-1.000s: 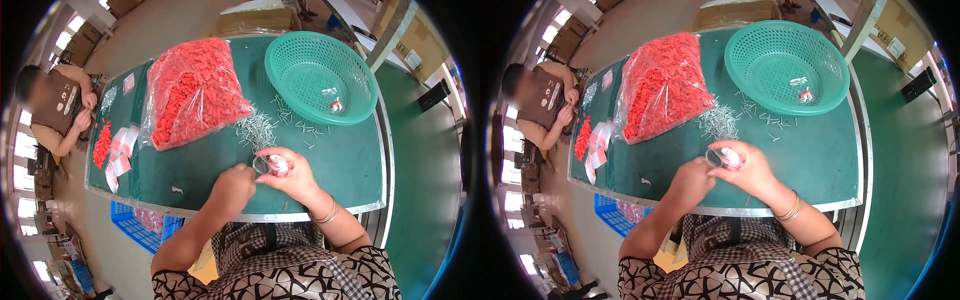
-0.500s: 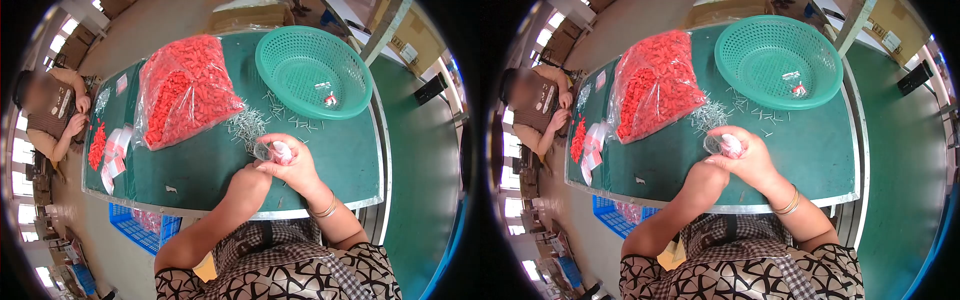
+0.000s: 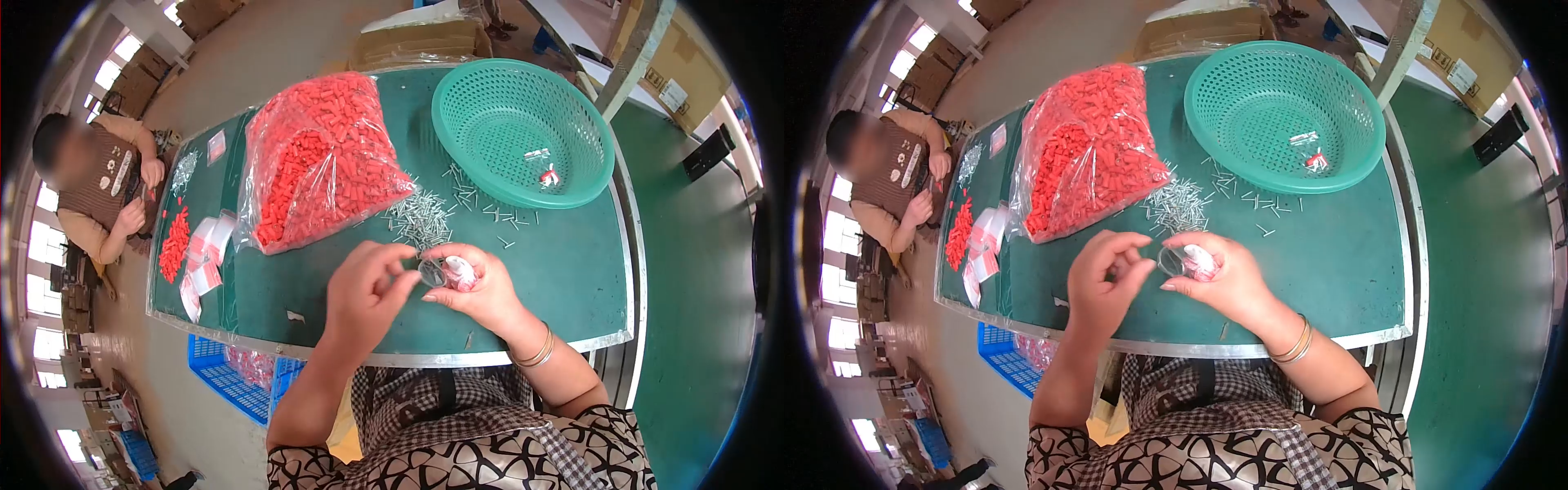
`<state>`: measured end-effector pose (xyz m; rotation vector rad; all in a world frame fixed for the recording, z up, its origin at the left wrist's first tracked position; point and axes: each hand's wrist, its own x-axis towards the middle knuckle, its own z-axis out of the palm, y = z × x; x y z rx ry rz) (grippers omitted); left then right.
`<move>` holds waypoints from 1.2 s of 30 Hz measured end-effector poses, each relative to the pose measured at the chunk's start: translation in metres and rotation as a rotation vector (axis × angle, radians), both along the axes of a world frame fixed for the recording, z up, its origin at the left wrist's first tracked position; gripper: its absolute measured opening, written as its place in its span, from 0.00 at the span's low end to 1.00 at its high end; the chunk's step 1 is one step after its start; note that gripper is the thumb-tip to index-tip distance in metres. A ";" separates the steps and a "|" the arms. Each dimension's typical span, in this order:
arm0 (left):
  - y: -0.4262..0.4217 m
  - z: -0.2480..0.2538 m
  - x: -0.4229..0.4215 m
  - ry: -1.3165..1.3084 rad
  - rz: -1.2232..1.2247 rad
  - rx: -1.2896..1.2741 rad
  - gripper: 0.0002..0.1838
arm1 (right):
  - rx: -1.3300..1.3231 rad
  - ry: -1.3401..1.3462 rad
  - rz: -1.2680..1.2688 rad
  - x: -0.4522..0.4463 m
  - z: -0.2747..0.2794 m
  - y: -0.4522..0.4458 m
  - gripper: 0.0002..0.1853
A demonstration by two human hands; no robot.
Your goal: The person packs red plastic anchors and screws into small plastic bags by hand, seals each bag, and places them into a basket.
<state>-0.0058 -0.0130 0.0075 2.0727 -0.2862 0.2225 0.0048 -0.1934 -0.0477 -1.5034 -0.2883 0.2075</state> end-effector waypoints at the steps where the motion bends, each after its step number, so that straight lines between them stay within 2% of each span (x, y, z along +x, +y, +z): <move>1: 0.007 -0.006 0.003 -0.052 0.055 -0.001 0.10 | -0.035 -0.019 -0.010 0.000 -0.001 0.000 0.25; 3: 0.030 -0.017 0.012 -0.086 0.171 0.031 0.07 | -0.097 -0.055 -0.013 0.001 0.000 0.001 0.25; 6: 0.069 -0.035 0.046 -0.192 0.326 0.239 0.05 | -0.162 -0.068 0.013 -0.002 0.006 0.004 0.26; 9: 0.117 -0.052 0.097 -0.430 0.356 0.548 0.07 | -0.203 -0.044 0.048 -0.005 0.004 0.006 0.26; 12: 0.140 -0.054 0.143 -0.366 0.399 0.691 0.11 | -0.207 -0.124 0.052 -0.003 0.000 0.007 0.25; 13: 0.139 -0.052 0.151 -0.131 0.354 0.540 0.13 | -0.216 -0.113 0.056 -0.003 -0.001 0.006 0.25; 16: 0.124 -0.047 0.155 -0.112 0.239 0.721 0.15 | -0.233 -0.100 0.067 -0.001 0.000 0.006 0.25; 17: 0.129 -0.053 0.161 -0.184 0.158 0.702 0.13 | -0.232 -0.100 0.069 -0.001 0.001 0.006 0.24; 23: 0.129 -0.060 0.167 -0.112 0.116 0.879 0.07 | -0.207 -0.117 0.084 -0.001 -0.003 0.008 0.25; 26: 0.127 -0.058 0.166 -0.120 0.130 0.895 0.06 | -0.206 -0.138 0.076 -0.002 -0.002 0.008 0.25; 29: 0.132 -0.060 0.165 -0.109 0.240 0.714 0.09 | -0.242 -0.107 0.087 -0.001 0.003 0.007 0.24; 32: 0.130 -0.054 0.160 -0.053 0.241 0.560 0.12 | -0.260 -0.096 0.095 -0.002 0.005 0.007 0.24; 36: 0.117 -0.050 0.160 -0.057 0.184 0.541 0.13 | -0.261 -0.136 0.109 -0.002 0.002 0.008 0.24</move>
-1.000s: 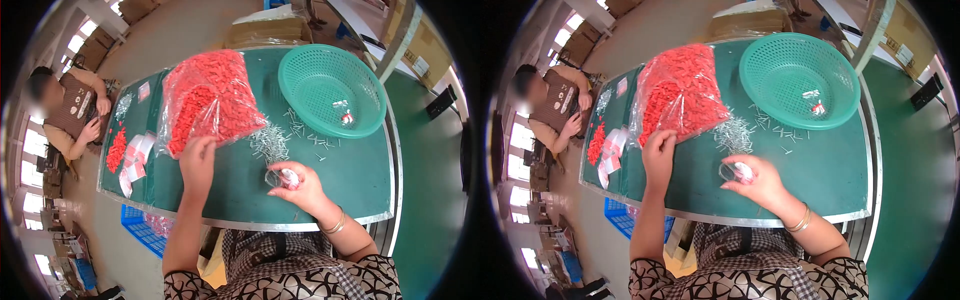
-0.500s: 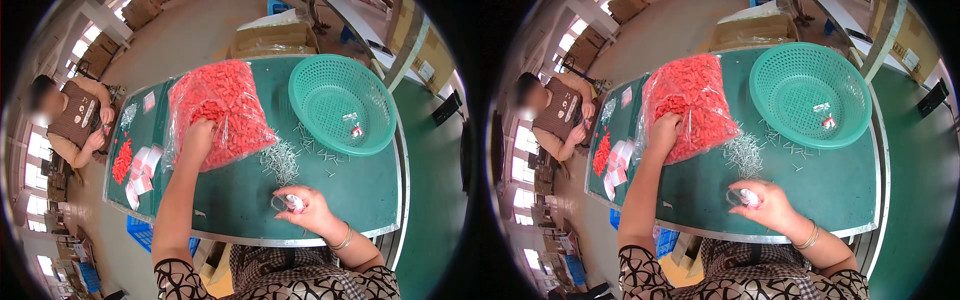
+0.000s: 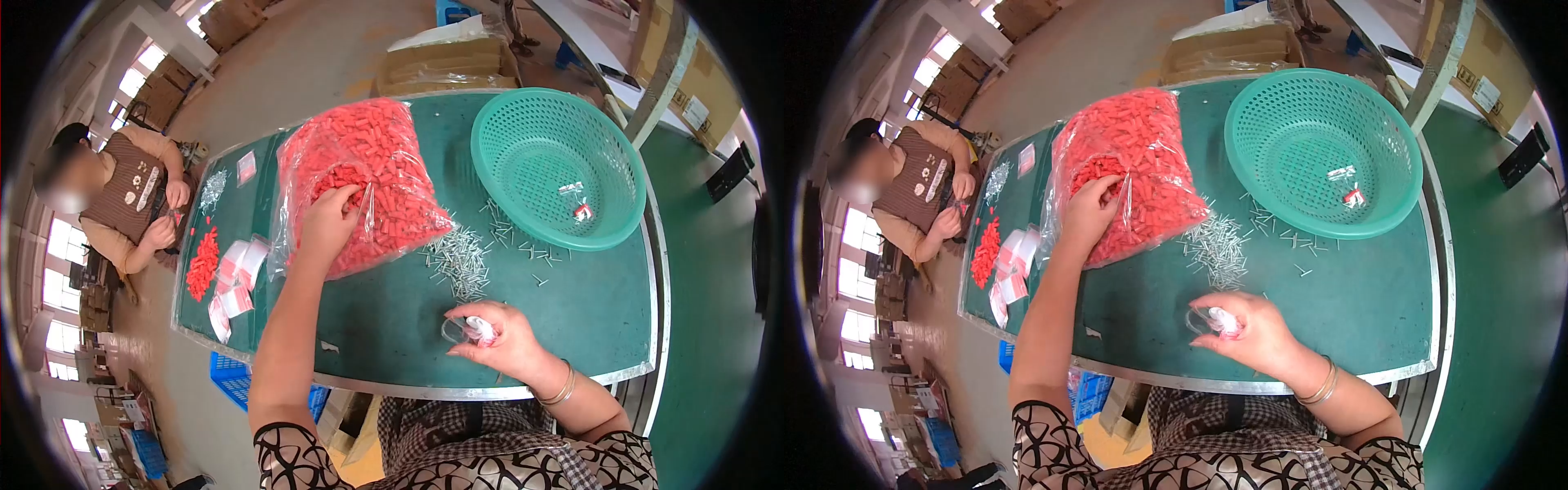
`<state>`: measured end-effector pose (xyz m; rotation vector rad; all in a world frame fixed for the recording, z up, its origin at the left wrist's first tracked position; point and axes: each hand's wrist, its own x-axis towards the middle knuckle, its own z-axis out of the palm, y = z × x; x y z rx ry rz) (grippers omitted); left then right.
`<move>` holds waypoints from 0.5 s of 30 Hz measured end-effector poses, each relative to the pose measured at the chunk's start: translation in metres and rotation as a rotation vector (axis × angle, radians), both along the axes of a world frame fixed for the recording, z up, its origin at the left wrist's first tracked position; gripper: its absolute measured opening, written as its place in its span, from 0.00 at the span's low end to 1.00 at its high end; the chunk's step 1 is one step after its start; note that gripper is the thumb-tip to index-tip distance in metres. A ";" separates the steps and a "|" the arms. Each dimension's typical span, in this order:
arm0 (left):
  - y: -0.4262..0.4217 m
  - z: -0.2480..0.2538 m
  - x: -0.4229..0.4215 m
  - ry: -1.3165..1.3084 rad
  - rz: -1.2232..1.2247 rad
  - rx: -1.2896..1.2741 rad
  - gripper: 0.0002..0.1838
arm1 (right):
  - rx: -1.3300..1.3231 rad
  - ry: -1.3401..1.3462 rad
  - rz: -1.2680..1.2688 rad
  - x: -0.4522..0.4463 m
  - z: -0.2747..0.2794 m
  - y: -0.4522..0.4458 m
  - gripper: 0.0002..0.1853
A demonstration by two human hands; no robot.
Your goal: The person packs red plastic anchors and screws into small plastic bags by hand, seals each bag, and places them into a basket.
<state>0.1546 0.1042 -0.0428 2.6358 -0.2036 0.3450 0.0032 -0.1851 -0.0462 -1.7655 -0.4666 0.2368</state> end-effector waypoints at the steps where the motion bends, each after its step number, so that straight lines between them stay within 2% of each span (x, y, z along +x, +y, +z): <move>1: -0.003 -0.001 0.005 0.012 0.010 -0.002 0.14 | -0.001 0.003 -0.003 0.000 0.000 0.000 0.24; 8: -0.009 -0.004 0.024 0.140 0.187 0.095 0.12 | 0.012 -0.002 -0.030 0.001 -0.001 0.000 0.23; 11: -0.010 -0.008 0.022 0.062 0.137 0.131 0.10 | -0.010 0.015 -0.017 0.001 0.003 0.000 0.23; 15: -0.005 -0.005 0.022 0.114 0.066 0.276 0.10 | 0.000 0.017 -0.013 -0.001 0.002 0.000 0.23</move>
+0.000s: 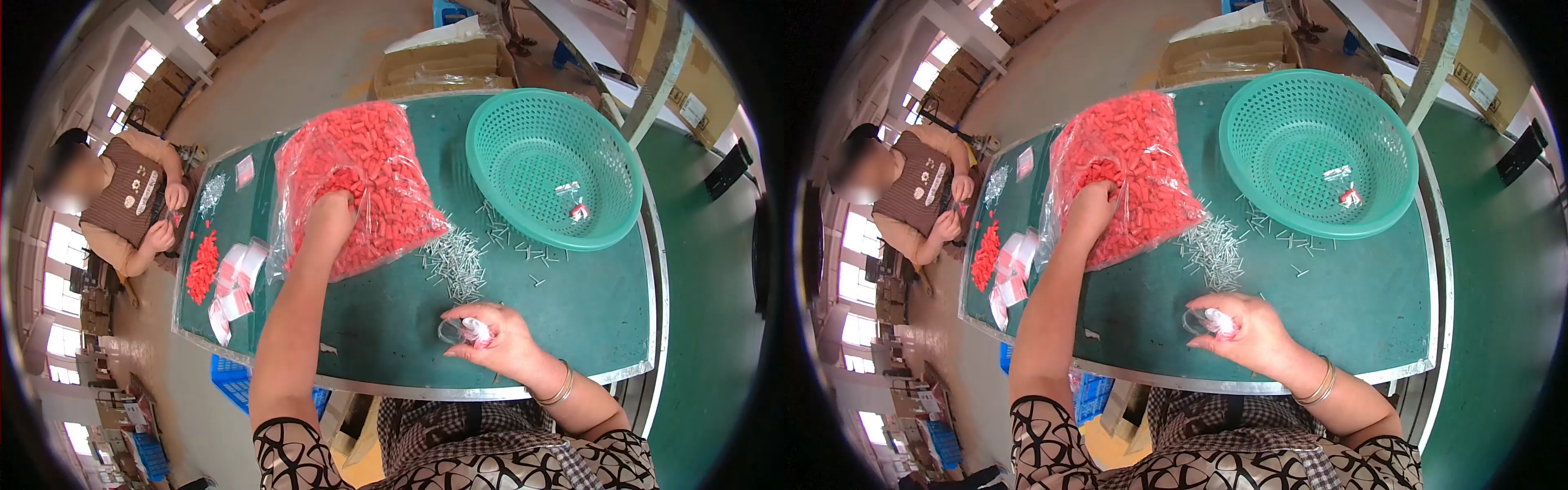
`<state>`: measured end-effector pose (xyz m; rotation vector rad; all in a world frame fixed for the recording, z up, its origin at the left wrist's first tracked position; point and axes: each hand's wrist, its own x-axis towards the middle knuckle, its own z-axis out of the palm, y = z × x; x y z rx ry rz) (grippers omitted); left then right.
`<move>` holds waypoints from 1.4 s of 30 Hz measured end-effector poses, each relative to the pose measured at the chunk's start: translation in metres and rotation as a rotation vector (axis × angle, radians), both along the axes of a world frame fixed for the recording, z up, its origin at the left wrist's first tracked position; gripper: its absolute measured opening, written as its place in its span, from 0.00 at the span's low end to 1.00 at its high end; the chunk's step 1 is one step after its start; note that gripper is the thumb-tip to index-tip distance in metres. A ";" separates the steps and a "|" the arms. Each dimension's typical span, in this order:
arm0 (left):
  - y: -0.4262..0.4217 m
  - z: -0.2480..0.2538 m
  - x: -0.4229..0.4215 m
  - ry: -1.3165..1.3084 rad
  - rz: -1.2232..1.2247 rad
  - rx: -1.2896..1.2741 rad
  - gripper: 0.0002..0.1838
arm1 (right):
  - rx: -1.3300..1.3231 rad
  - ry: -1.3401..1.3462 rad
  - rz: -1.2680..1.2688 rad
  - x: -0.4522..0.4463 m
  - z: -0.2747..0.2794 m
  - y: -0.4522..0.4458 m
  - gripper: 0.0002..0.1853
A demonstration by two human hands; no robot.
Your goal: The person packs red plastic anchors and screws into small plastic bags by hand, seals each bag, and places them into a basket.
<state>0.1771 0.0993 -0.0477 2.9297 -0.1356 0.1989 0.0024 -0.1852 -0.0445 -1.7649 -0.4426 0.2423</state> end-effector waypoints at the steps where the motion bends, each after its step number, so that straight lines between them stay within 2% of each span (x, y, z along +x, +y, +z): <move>1: -0.001 0.005 -0.002 0.028 0.005 0.031 0.11 | -0.006 0.004 -0.001 0.000 0.001 0.000 0.23; 8: 0.011 -0.009 0.000 0.009 0.020 0.023 0.08 | -0.019 -0.007 -0.008 0.000 0.003 -0.002 0.23; 12: -0.003 0.026 -0.034 -0.242 -0.026 -0.099 0.07 | 0.003 -0.021 -0.039 0.001 -0.001 -0.003 0.23; 14: -0.024 0.045 -0.068 -0.131 0.009 -0.434 0.06 | 0.019 0.010 -0.060 0.000 -0.002 -0.003 0.24; 16: -0.055 0.070 -0.114 -0.085 -0.187 -0.482 0.04 | 0.022 0.036 -0.083 0.001 -0.002 -0.001 0.24; 17: -0.068 0.078 -0.132 -0.006 -0.284 -0.453 0.04 | 0.015 0.048 -0.092 0.000 -0.001 0.000 0.25; 18: -0.072 0.072 -0.145 -0.041 -0.447 -0.385 0.06 | 0.007 0.058 -0.100 0.000 -0.001 0.000 0.25; 21: -0.090 0.065 -0.171 -0.060 -0.627 -0.227 0.09 | 0.032 0.071 -0.089 0.000 -0.002 0.003 0.26; 24: -0.092 0.059 -0.174 -0.118 -0.673 -0.172 0.10 | 0.053 0.084 -0.080 0.000 -0.007 0.004 0.25; 27: -0.097 0.070 -0.175 -0.144 -0.592 -0.378 0.10 | 0.010 0.045 -0.108 -0.001 -0.004 0.002 0.24; 30: -0.094 0.065 -0.175 -0.147 -0.593 -0.348 0.11 | 0.091 0.037 -0.077 0.001 -0.010 0.002 0.24; 33: -0.093 0.069 -0.174 -0.088 -0.654 -0.193 0.12 | 0.102 0.068 -0.077 -0.001 -0.008 0.003 0.24; 36: -0.101 0.072 -0.174 -0.078 -0.647 -0.211 0.12 | 0.158 0.093 -0.072 -0.001 -0.009 0.003 0.23; 39: -0.104 0.079 -0.174 -0.044 -0.569 -0.315 0.13 | 0.099 0.080 -0.083 0.000 -0.007 0.000 0.24; 42: -0.099 0.066 -0.180 -0.156 -0.491 -0.416 0.14 | 0.130 -0.006 -0.121 0.000 -0.009 0.001 0.25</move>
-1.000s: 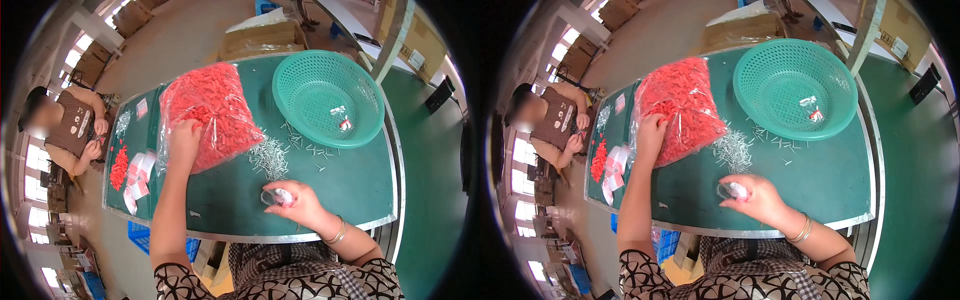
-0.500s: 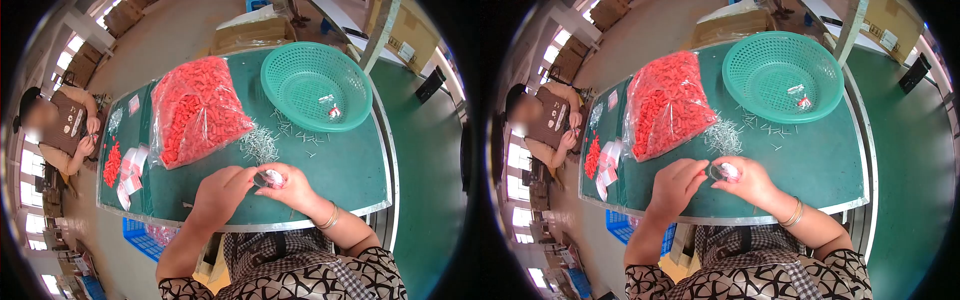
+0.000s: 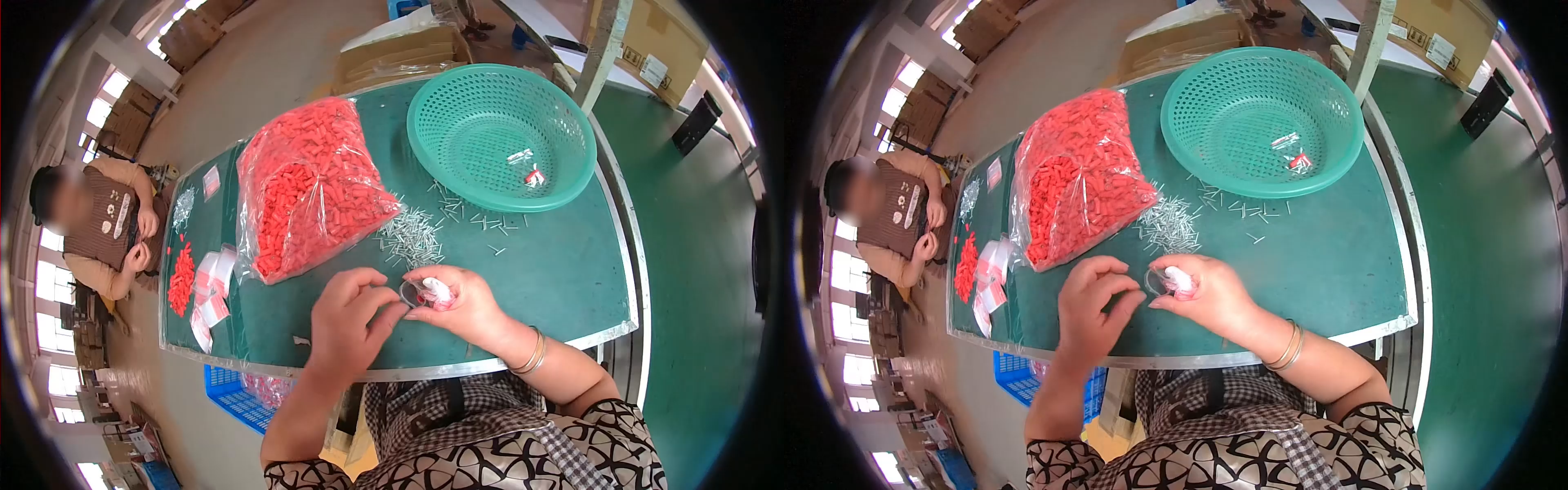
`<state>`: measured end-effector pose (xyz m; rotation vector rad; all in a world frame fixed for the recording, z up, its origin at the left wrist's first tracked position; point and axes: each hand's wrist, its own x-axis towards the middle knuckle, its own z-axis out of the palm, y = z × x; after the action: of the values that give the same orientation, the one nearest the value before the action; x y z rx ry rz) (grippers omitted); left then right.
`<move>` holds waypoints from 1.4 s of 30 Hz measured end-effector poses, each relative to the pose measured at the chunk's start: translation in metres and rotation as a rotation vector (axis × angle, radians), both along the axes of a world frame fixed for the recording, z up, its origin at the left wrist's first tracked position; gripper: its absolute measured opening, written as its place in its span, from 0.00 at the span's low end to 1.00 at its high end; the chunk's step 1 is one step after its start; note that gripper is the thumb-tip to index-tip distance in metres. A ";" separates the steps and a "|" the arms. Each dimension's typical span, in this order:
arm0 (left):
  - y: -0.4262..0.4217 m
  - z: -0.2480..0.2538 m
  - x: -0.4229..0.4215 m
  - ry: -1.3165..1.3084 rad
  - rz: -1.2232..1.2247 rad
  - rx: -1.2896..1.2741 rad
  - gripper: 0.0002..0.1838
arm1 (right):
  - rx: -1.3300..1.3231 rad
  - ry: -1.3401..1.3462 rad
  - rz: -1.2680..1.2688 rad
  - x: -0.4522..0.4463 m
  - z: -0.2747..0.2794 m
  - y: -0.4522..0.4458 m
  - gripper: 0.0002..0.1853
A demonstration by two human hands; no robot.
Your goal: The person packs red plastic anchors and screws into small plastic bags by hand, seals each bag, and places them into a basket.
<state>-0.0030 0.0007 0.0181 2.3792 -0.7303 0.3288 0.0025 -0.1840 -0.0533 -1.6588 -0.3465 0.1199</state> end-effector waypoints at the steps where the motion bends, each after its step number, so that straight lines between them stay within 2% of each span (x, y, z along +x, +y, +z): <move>1: -0.004 -0.003 -0.003 0.044 0.009 -0.032 0.14 | -0.025 -0.008 -0.027 -0.001 0.000 0.001 0.25; 4: -0.023 -0.015 -0.012 0.139 0.053 -0.093 0.12 | -0.098 -0.038 -0.087 -0.004 0.000 0.003 0.24; 7: -0.020 -0.026 -0.016 0.362 0.070 -0.236 0.09 | -0.144 -0.087 -0.093 -0.004 0.000 0.003 0.23; 9: -0.016 -0.028 -0.015 0.358 0.087 -0.234 0.06 | -0.150 -0.130 -0.046 -0.002 0.002 0.001 0.23; 13: -0.008 -0.024 -0.016 0.424 0.127 -0.297 0.03 | 0.009 0.017 0.036 -0.001 0.002 0.000 0.18; 19: 0.015 -0.037 -0.015 0.642 0.125 -0.425 0.05 | 0.134 0.171 0.068 -0.001 0.002 -0.002 0.06; 22: 0.004 -0.037 -0.016 0.670 0.150 -0.753 0.06 | 0.173 0.295 0.061 -0.003 0.013 -0.003 0.05; 25: 0.003 -0.042 -0.017 0.586 0.201 -0.521 0.05 | 0.211 0.300 0.053 -0.003 0.008 -0.001 0.05; 30: 0.004 -0.054 -0.015 0.584 0.178 -0.553 0.05 | 0.233 0.185 0.036 -0.004 -0.007 0.005 0.04; 36: -0.004 -0.054 -0.014 0.510 0.215 -0.508 0.02 | 0.091 0.049 -0.012 -0.004 -0.005 0.005 0.03; 40: -0.002 -0.049 -0.015 0.500 0.175 -0.395 0.03 | 0.054 0.024 0.005 -0.004 -0.004 0.002 0.04; 42: 0.001 -0.052 -0.015 0.509 0.173 -0.457 0.03 | 0.052 0.041 -0.015 -0.004 -0.004 0.002 0.04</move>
<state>-0.0177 0.0015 -0.0340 1.9642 -0.1849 -0.0460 -0.0020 -0.1820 -0.0571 -1.6048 -0.3036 0.1319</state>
